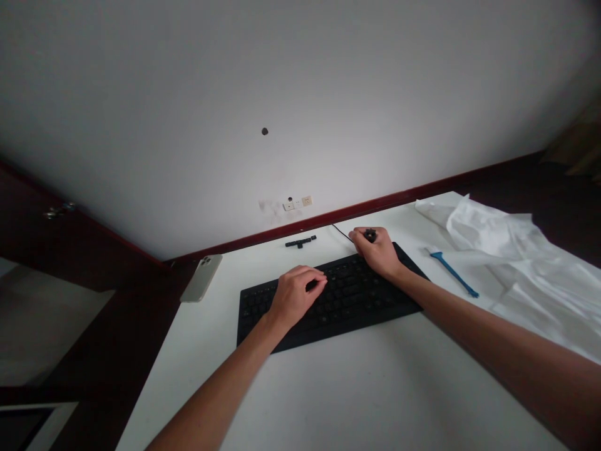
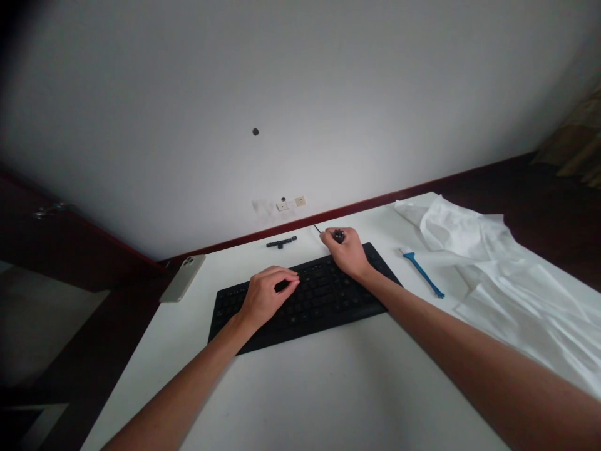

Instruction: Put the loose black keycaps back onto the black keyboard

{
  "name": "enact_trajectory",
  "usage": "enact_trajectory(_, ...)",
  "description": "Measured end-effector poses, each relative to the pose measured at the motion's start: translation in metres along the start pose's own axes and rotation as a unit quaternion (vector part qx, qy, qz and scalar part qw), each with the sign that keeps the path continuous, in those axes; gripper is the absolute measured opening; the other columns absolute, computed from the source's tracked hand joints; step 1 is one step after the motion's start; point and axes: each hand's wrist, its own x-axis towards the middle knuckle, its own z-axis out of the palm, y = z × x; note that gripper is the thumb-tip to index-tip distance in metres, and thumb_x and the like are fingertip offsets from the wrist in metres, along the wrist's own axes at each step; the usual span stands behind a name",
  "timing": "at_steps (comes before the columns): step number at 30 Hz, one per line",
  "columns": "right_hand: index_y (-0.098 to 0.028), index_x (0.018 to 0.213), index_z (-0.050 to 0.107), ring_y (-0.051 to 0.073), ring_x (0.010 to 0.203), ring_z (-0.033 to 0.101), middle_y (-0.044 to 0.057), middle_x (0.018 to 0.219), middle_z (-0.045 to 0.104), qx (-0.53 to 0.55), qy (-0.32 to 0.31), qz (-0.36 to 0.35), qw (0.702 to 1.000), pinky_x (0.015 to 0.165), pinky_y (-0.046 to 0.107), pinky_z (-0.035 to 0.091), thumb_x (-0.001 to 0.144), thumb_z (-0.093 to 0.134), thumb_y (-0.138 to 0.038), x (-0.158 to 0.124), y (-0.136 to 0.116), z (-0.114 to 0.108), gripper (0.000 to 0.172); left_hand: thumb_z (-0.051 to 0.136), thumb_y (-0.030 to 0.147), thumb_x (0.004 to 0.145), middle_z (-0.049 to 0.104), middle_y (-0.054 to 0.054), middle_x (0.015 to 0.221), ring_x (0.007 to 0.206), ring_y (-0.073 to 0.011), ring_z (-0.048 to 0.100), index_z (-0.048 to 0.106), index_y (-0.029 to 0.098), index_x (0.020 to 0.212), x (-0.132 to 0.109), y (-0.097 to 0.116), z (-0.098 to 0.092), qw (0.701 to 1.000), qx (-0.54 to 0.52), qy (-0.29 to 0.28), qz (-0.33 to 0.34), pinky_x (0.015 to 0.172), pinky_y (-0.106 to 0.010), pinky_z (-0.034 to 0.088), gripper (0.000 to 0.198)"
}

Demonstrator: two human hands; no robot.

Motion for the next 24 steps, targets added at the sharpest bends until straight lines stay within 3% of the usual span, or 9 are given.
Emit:
enact_trajectory(16,-0.023,0.056,0.032,0.012,0.053,0.033,-0.004,0.052,0.033,-0.026,0.004,-0.013,1.0,0.054,0.031,0.025,0.089,0.054,-0.03,0.0016,0.0021,0.0,0.041,0.072,0.015,0.091,0.079,-0.002,0.095,0.088,-0.0165,0.076,0.076,0.02,0.089,0.0009,-0.0007,0.0003,0.999,-0.02,-0.018,-0.02,0.084,-0.031,0.062,0.007)
enact_trajectory(24,-0.024,0.056,0.031,0.012,0.053,0.033,-0.003,0.052,0.033,-0.016,0.003,-0.006,1.0,0.054,0.032,0.025,0.089,0.054,-0.03,0.0014,0.0,0.0004,0.041,0.066,0.018,0.097,0.079,-0.005,0.099,0.09,-0.0177,0.075,0.076,0.019,0.097,0.0002,-0.0001,-0.0034,0.997,0.045,-0.039,0.04,0.086,-0.033,0.063,0.01)
